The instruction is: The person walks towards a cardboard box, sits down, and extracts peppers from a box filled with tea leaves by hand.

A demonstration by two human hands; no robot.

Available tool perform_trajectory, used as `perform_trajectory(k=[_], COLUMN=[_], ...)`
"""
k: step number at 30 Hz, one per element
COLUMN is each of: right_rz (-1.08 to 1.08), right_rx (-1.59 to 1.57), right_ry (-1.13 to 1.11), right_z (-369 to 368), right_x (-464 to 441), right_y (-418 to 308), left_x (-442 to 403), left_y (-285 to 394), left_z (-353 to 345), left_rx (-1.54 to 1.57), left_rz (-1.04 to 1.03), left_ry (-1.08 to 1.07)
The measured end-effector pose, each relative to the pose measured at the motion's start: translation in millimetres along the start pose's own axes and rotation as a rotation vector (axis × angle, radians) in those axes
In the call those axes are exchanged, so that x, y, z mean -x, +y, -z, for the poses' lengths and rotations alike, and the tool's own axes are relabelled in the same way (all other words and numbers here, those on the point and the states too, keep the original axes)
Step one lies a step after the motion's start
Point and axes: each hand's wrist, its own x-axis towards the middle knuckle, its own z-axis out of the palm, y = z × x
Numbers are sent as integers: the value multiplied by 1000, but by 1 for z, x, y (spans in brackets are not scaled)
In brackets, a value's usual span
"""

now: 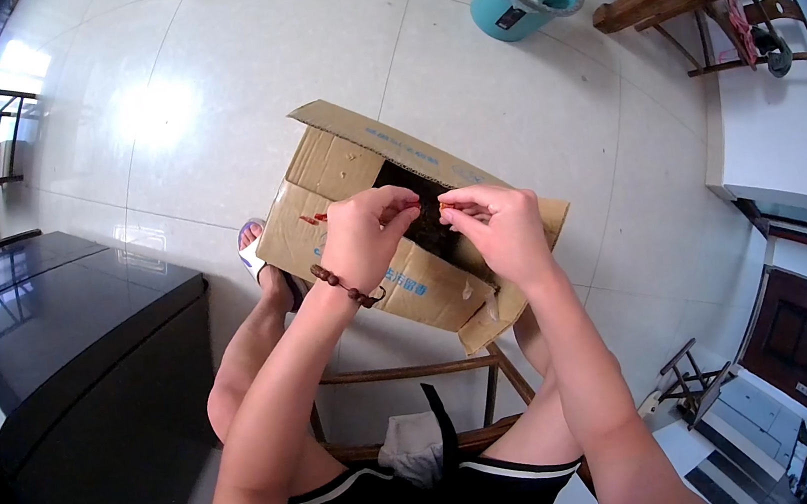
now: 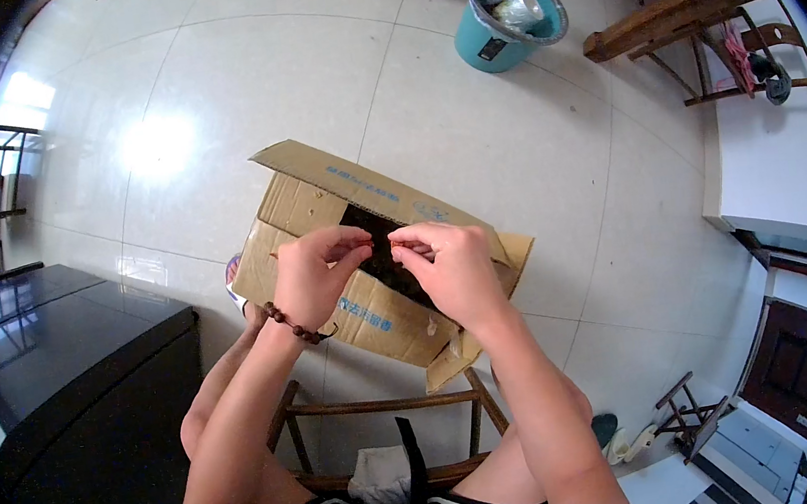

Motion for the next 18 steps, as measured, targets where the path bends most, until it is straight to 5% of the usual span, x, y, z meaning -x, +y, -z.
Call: perform_trajectory(k=[4,18], right_rz=[11,135], right_rx=[104,341], right_ry=[5,-17], right_z=[0,0], right_x=[1,0], right_y=[-5,1], left_x=[0,-3], left_y=[-7,-9], left_z=[-1,-9], left_rx=[-270,-412], left_rz=[-234,-280], left_ry=[46,40])
